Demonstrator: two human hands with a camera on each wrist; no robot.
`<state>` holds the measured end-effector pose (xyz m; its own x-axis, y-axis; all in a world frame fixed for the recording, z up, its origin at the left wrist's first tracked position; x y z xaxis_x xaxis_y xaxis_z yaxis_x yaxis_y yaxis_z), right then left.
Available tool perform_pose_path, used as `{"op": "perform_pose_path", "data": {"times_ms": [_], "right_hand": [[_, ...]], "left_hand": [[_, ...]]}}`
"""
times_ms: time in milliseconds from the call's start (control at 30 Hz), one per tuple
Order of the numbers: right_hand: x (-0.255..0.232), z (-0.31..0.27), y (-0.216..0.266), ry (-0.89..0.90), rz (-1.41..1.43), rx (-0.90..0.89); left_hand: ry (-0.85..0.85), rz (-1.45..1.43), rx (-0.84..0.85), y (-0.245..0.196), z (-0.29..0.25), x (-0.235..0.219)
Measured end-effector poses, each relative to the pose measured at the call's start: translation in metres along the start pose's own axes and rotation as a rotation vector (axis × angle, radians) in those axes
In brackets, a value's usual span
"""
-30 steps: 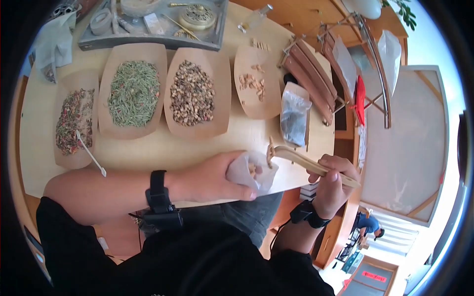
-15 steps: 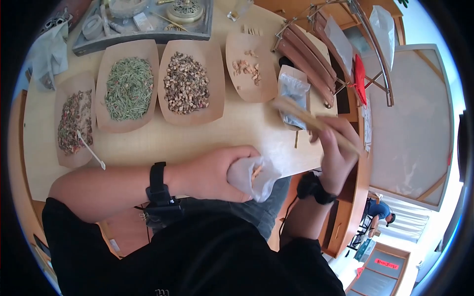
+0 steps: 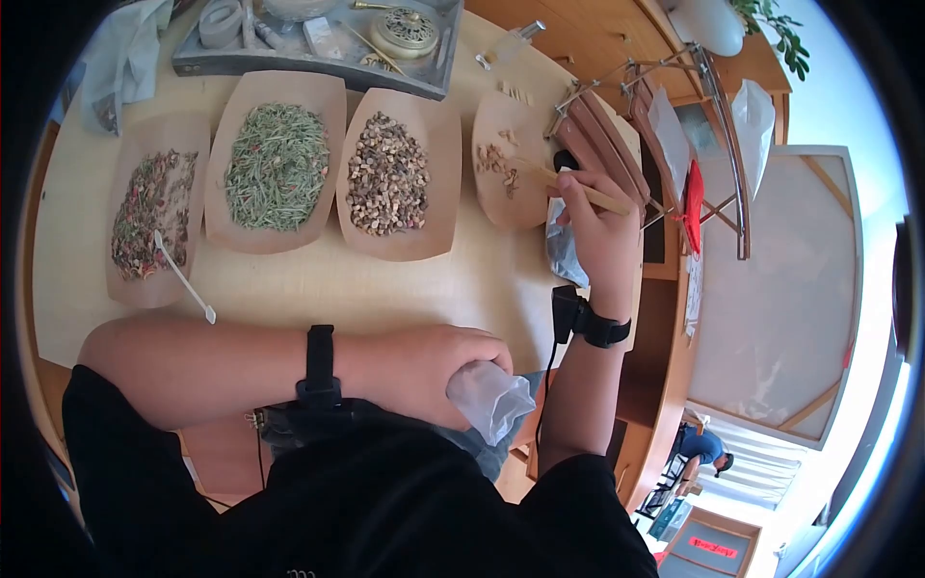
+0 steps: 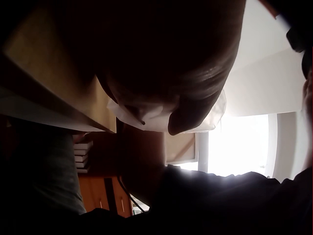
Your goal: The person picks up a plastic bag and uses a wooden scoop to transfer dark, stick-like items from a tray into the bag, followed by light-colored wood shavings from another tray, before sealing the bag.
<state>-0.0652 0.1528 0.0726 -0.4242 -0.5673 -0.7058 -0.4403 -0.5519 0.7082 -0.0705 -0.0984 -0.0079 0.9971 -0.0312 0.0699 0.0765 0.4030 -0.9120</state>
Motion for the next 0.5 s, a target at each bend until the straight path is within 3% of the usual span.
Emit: {"op": "perform_pose_path", "data": {"times_ms": [267, 367, 467, 500], "right_hand": [[-0.002, 0.000, 0.002, 0.016, 0.052, 0.009], [-0.010, -0.010, -0.006, 0.012, 0.194, -0.020], [-0.028, -0.039, -0.017, -0.060, 0.688, 0.055], [-0.033, -0.049, -0.021, -0.068, 0.687, 0.055]], "left_hand": [[-0.037, -0.127, -0.055, 0.002, -0.001, 0.002], [-0.081, -0.232, -0.118, 0.005, 0.000, -0.001], [-0.169, -0.354, -0.183, 0.011, 0.001, -0.002], [-0.222, -0.413, -0.211, 0.013, 0.002, -0.003]]}}
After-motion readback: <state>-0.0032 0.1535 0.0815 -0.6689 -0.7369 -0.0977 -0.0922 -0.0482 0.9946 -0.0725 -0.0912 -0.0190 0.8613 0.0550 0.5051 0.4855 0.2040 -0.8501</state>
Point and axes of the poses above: each hand's wrist, its own z-axis towards the middle knuckle, its own x-axis out of the palm, y = z × x, the point moved 2 cm from there along z, towards the middle knuckle, and after that the axes turned 10 degrees about x, right-handed, at the moved point
